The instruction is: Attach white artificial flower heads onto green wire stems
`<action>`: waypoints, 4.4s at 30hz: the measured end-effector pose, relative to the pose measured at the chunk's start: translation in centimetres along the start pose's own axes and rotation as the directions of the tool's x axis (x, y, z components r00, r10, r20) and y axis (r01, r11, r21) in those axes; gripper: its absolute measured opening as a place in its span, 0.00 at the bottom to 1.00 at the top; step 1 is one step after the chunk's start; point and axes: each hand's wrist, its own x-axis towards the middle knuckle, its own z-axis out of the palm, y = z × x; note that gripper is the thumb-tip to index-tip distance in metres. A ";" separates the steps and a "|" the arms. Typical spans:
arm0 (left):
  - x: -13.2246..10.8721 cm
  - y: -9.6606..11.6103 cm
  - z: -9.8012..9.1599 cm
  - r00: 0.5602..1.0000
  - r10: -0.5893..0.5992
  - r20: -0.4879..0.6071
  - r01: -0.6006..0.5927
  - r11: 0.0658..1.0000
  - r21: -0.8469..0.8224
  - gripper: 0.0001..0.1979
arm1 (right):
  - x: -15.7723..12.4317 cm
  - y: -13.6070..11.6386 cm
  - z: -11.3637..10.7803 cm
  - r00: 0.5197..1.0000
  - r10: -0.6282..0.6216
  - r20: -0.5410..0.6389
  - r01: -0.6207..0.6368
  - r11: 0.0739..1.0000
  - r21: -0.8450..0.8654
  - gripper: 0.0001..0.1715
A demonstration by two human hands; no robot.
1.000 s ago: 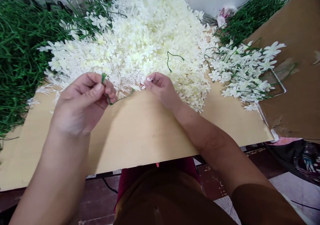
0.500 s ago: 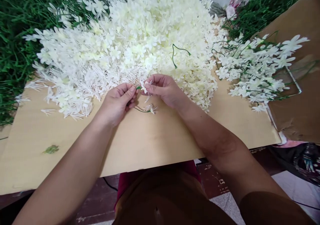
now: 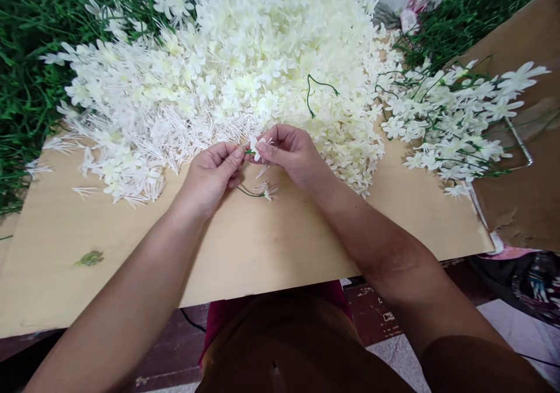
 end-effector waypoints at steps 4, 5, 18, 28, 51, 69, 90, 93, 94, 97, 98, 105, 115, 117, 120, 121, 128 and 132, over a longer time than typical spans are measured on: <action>-0.1 0.1 0.1 1.000 -0.017 0.018 0.016 0.999 0.041 0.16 | 0.0 -0.1 0.1 0.999 -0.034 0.000 0.034 0.999 -0.032 0.28; -0.1 0.1 0.1 0.999 -0.024 0.023 0.022 0.998 0.061 0.16 | 0.0 -0.1 0.1 0.999 -0.048 -0.001 0.048 0.998 -0.042 0.28; 0.3 -0.8 -0.5 0.995 0.048 0.084 -0.069 0.960 0.272 0.17 | -0.2 -0.3 0.1 0.995 -0.096 0.008 0.096 0.978 -0.186 0.27; 0.5 -1.0 -1.0 0.982 0.123 0.140 -0.157 0.949 0.274 0.19 | -0.2 -0.2 -0.3 0.991 0.038 0.131 -0.019 0.990 -0.143 0.27; 0.7 -1.1 -0.9 0.943 0.266 0.202 -0.330 0.831 0.448 0.12 | -0.5 0.3 0.6 1.000 0.009 0.025 -0.002 0.964 -0.266 0.30; 0.6 -1.0 -0.6 0.972 0.184 0.149 -0.221 0.933 0.284 0.19 | -0.3 -0.2 0.3 0.986 0.147 0.082 -0.156 0.982 0.109 0.24; 0.8 -0.9 -0.5 0.971 0.198 0.137 -0.231 0.925 0.301 0.18 | -0.3 -0.4 0.7 0.978 0.205 -0.023 -0.201 0.972 0.122 0.23; 0.8 -0.8 -0.5 0.966 0.207 0.157 -0.247 0.920 0.304 0.18 | -0.3 -0.6 0.8 0.978 0.205 -0.034 -0.200 0.973 0.114 0.23; 0.7 -0.8 -0.5 0.965 0.203 0.163 -0.245 0.920 0.306 0.18 | -0.4 -0.7 0.8 0.978 0.204 -0.036 -0.199 0.974 0.110 0.23; 0.7 -0.7 -0.5 0.966 0.194 0.173 -0.240 0.919 0.312 0.19 | -0.5 -0.8 0.7 0.979 0.202 -0.020 -0.199 0.976 0.092 0.23; 0.7 -0.7 -0.5 0.965 0.196 0.175 -0.244 0.916 0.317 0.19 | -0.5 -0.9 0.7 0.979 0.202 -0.009 -0.200 0.976 0.085 0.24; 0.8 -0.8 -0.7 0.964 0.211 0.163 -0.256 0.903 0.346 0.18 | -0.4 -0.8 0.5 0.985 0.174 -0.013 -0.174 0.984 0.023 0.23; 0.5 -0.5 -0.9 0.965 0.179 0.189 -0.217 0.955 0.201 0.17 | -0.4 -1.0 0.4 0.995 0.092 -0.036 -0.095 0.990 -0.102 0.17; 0.4 -0.4 -0.8 0.968 0.169 0.186 -0.205 0.959 0.194 0.17 | -0.5 -1.0 0.4 0.997 0.072 -0.013 -0.073 0.989 -0.125 0.15; 0.5 -0.4 -0.8 0.962 0.176 0.209 -0.216 0.958 0.189 0.16 | -0.5 -1.0 0.6 0.998 0.062 0.011 -0.060 0.989 -0.134 0.13; 0.5 -0.4 -0.9 0.957 0.186 0.221 -0.230 0.954 0.193 0.15 | -0.6 -1.0 0.6 0.998 0.063 0.011 -0.061 0.989 -0.132 0.13; 0.9 -0.8 -1.3 0.936 0.243 0.254 -0.305 0.921 0.244 0.11 | -0.8 -1.2 0.9 0.992 0.129 -0.014 -0.130 0.987 -0.096 0.18; 1.0 -0.9 -1.4 0.933 0.251 0.258 -0.320 0.907 0.274 0.08 | -0.8 -1.3 0.9 0.987 0.161 0.007 -0.160 0.984 -0.082 0.18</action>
